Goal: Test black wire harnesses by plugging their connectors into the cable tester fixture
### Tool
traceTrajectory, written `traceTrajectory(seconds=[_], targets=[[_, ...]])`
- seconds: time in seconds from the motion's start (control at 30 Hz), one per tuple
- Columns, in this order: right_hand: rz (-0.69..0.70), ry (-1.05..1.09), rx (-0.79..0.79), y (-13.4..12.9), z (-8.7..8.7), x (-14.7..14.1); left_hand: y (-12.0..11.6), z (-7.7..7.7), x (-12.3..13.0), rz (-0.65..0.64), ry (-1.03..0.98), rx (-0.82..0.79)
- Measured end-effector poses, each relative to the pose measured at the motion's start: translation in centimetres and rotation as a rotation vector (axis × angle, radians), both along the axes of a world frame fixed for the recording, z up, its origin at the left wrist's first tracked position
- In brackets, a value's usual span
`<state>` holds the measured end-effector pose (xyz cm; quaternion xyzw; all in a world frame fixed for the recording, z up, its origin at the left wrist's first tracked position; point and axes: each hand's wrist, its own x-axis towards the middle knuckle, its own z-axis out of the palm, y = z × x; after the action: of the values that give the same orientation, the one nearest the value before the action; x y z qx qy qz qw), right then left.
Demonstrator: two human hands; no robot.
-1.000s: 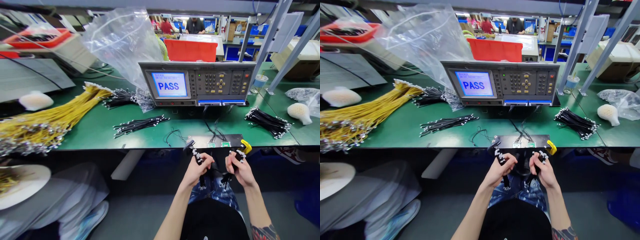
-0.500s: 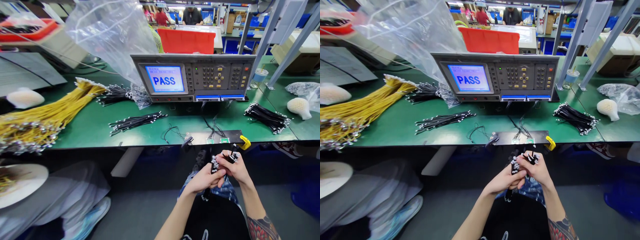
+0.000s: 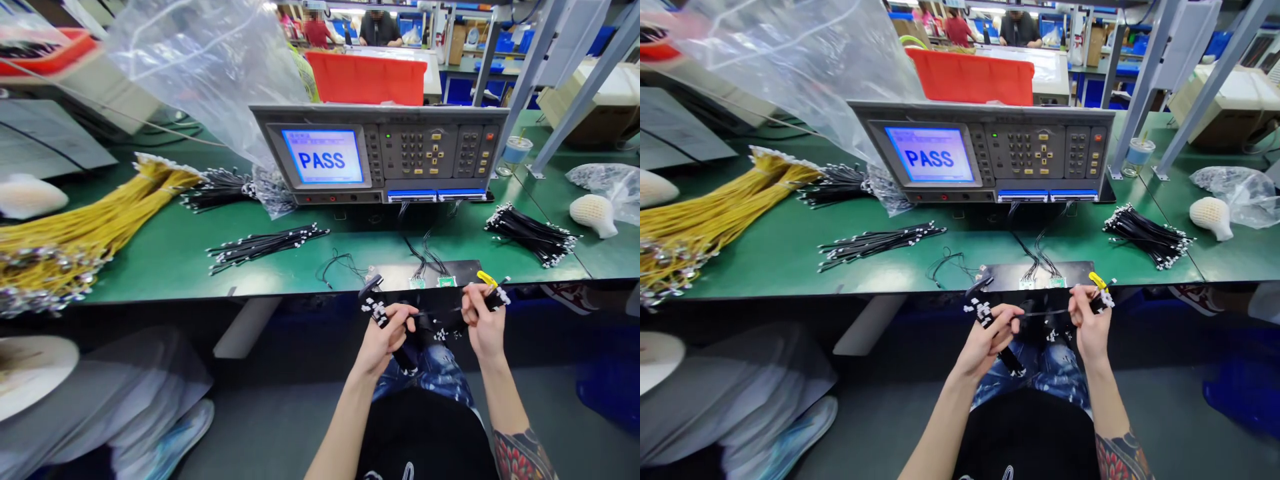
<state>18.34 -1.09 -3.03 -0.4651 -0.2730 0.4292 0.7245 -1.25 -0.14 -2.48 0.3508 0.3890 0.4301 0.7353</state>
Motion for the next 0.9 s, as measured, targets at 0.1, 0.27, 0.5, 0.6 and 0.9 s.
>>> traceTrajectory(seconds=[0.1,0.27,0.5,0.6,0.9], targets=[[0.054,-0.166,-0.070,0.5,-1.5,-0.4,0.1,-0.3,-0.5,0.074,-0.113,-0.001],[0.031,-0.332,-0.107,0.9,-2.6,-0.9,0.1,-0.3,0.0,0.039,-0.166,0.031],[-0.043,-0.361,-0.102,0.8,-2.3,-1.6,0.0,0.4,1.3,0.044,-0.181,0.001],[-0.053,-0.348,-0.109,0.9,-2.2,-1.8,0.2,0.4,1.4,0.008,-0.175,-0.030],[-0.121,-0.188,-0.126,1.3,-0.9,-2.8,0.5,0.5,2.3,0.077,-0.038,0.017]])
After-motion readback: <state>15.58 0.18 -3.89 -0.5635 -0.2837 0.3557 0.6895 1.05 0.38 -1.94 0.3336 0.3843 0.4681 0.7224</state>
